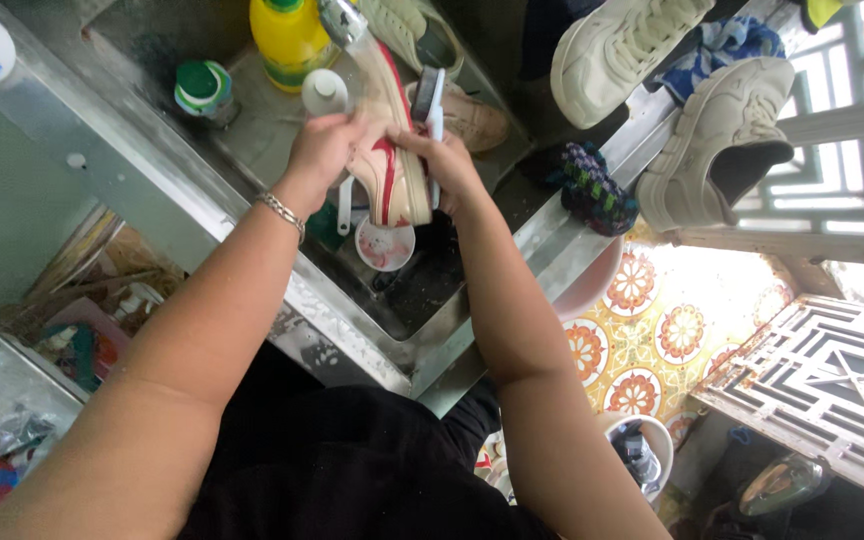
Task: The person cleans several sneakers by hand using a small brush and a cleaning solution, scrubbing the soles and the upper materials of different shoes at a sink and under running water.
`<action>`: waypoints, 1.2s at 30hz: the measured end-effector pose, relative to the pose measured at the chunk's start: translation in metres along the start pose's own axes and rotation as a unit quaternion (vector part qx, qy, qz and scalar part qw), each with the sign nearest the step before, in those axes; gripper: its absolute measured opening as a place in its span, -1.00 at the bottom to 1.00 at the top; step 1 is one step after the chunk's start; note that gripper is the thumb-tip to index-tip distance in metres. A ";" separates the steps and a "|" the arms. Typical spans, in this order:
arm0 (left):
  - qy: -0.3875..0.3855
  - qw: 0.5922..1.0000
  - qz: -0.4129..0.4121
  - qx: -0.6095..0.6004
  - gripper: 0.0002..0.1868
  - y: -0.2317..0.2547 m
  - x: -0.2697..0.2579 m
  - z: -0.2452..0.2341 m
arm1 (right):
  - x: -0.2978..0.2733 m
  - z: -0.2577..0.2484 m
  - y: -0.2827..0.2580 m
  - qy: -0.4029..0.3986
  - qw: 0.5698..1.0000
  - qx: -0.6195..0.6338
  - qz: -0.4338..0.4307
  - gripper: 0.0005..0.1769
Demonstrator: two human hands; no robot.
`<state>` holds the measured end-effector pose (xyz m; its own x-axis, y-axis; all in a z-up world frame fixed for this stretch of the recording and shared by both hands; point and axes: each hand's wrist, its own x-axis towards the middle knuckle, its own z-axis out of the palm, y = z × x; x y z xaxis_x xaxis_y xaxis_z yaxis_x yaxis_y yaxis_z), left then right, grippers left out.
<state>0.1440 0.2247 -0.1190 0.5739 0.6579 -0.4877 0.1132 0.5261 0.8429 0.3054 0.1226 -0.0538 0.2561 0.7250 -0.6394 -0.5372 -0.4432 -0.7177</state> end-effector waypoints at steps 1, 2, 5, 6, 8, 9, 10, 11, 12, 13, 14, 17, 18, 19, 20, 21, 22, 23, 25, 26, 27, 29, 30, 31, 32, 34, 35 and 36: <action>-0.002 1.000 -0.002 -0.020 -0.69 -0.002 0.001 -0.001 | 0.000 -0.001 0.000 0.009 1.000 -0.011 -0.006 -0.63; -0.004 0.999 -0.004 -0.040 -0.69 -0.003 0.003 -0.001 | -0.001 -0.001 0.000 0.018 1.000 -0.021 -0.013 -0.64; 0.020 1.000 0.012 -0.016 -0.68 -0.002 0.005 0.002 | 0.002 0.002 0.000 0.051 0.992 -0.084 -0.077 -0.58; 0.031 0.999 0.021 0.006 -0.67 -0.001 0.004 0.005 | 0.001 0.003 0.000 0.064 0.986 -0.111 -0.106 -0.55; 0.011 0.999 0.038 0.006 -0.62 0.004 0.000 0.010 | -0.001 0.007 0.002 0.111 0.959 -0.197 -0.169 -0.46; 0.003 0.999 0.047 0.004 -0.58 0.008 -0.004 0.013 | -0.002 0.009 0.002 0.134 0.941 -0.240 -0.198 -0.41; -0.009 1.000 0.000 -0.011 -0.54 0.014 -0.007 0.016 | -0.005 0.010 0.001 0.144 0.930 -0.258 -0.220 -0.35; -0.019 0.998 -0.046 -0.027 -0.50 0.020 -0.010 0.017 | -0.007 0.011 0.001 0.151 0.918 -0.277 -0.240 -0.30; -0.029 0.994 -0.092 -0.042 -0.45 0.024 -0.012 0.021 | -0.009 0.012 0.000 0.158 0.905 -0.296 -0.260 -0.24; -0.043 0.994 -0.091 -0.049 -0.42 0.026 -0.013 0.025 | -0.010 0.013 -0.001 0.161 0.898 -0.315 -0.263 -0.25; -0.056 0.993 -0.090 -0.055 -0.38 0.027 -0.011 0.027 | -0.011 0.012 -0.002 0.165 0.890 -0.333 -0.265 -0.26; -0.113 0.985 -0.069 -0.112 -0.27 0.020 0.005 0.030 | -0.009 0.010 -0.007 0.139 0.920 -0.283 -0.231 -0.33; -0.134 0.980 -0.060 -0.138 -0.23 0.015 0.009 0.030 | -0.009 0.008 -0.007 0.124 0.937 -0.249 -0.210 -0.36; -0.127 0.975 -0.086 -0.160 -0.23 0.010 0.011 0.030 | -0.010 0.006 -0.006 0.119 0.939 -0.250 -0.203 -0.38; -0.120 0.970 -0.112 -0.181 -0.22 0.006 0.012 0.030 | -0.011 0.004 -0.006 0.115 0.941 -0.250 -0.196 -0.39; -0.114 0.963 -0.136 -0.202 -0.21 0.006 0.014 0.031 | -0.010 0.002 -0.008 0.111 0.942 -0.250 -0.192 -0.41; -0.114 0.964 -0.115 -0.213 -0.23 0.007 0.014 0.031 | -0.010 0.000 -0.011 0.100 0.952 -0.225 -0.182 -0.41; -0.112 0.963 -0.094 -0.226 -0.26 0.006 0.011 0.030 | -0.010 -0.002 -0.012 0.087 0.961 -0.200 -0.171 -0.40; -0.120 0.962 -0.057 -0.238 -0.30 0.010 0.010 0.030 | -0.006 -0.005 -0.013 0.046 0.977 -0.140 -0.152 -0.38; -0.130 0.961 -0.042 -0.239 -0.32 0.013 0.011 0.030 | -0.002 -0.005 -0.013 0.017 0.984 -0.104 -0.145 -0.37; -0.138 0.961 -0.028 -0.239 -0.33 0.014 0.010 0.029 | 0.001 -0.004 -0.010 -0.012 0.989 -0.068 -0.133 -0.36; -0.149 0.959 -0.029 -0.241 -0.34 0.021 0.015 0.027 | 0.008 -0.007 -0.007 0.000 0.987 -0.071 -0.143 -0.43; -0.155 0.957 -0.029 -0.242 -0.35 0.023 0.017 0.026 | 0.012 -0.010 -0.006 0.007 0.986 -0.074 -0.148 -0.47; -0.158 0.963 -0.014 -0.218 -0.38 0.025 0.019 0.025 | 0.017 -0.011 -0.005 0.019 0.984 -0.082 -0.157 -0.46; -0.160 0.968 0.001 -0.194 -0.40 0.027 0.022 0.023 | 0.021 -0.014 -0.005 0.032 0.982 -0.089 -0.165 -0.44; -0.157 0.971 0.005 -0.178 -0.44 0.025 0.030 0.019 | 0.034 -0.018 -0.004 0.065 0.974 -0.113 -0.187 -0.43; -0.153 0.970 -0.006 -0.187 -0.46 0.021 0.037 0.019 | 0.041 -0.020 -0.004 0.086 0.968 -0.130 -0.199 -0.43; -0.149 0.969 -0.018 -0.196 -0.49 0.016 0.045 0.018 | 0.045 -0.022 -0.002 0.107 0.961 -0.147 -0.210 -0.43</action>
<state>0.1868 0.2531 -0.1232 0.7904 0.4814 -0.3788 -0.1463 0.7489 0.6464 0.3354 0.1452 -0.0873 0.5768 0.7616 -0.2954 -0.1076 -0.2877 -0.9517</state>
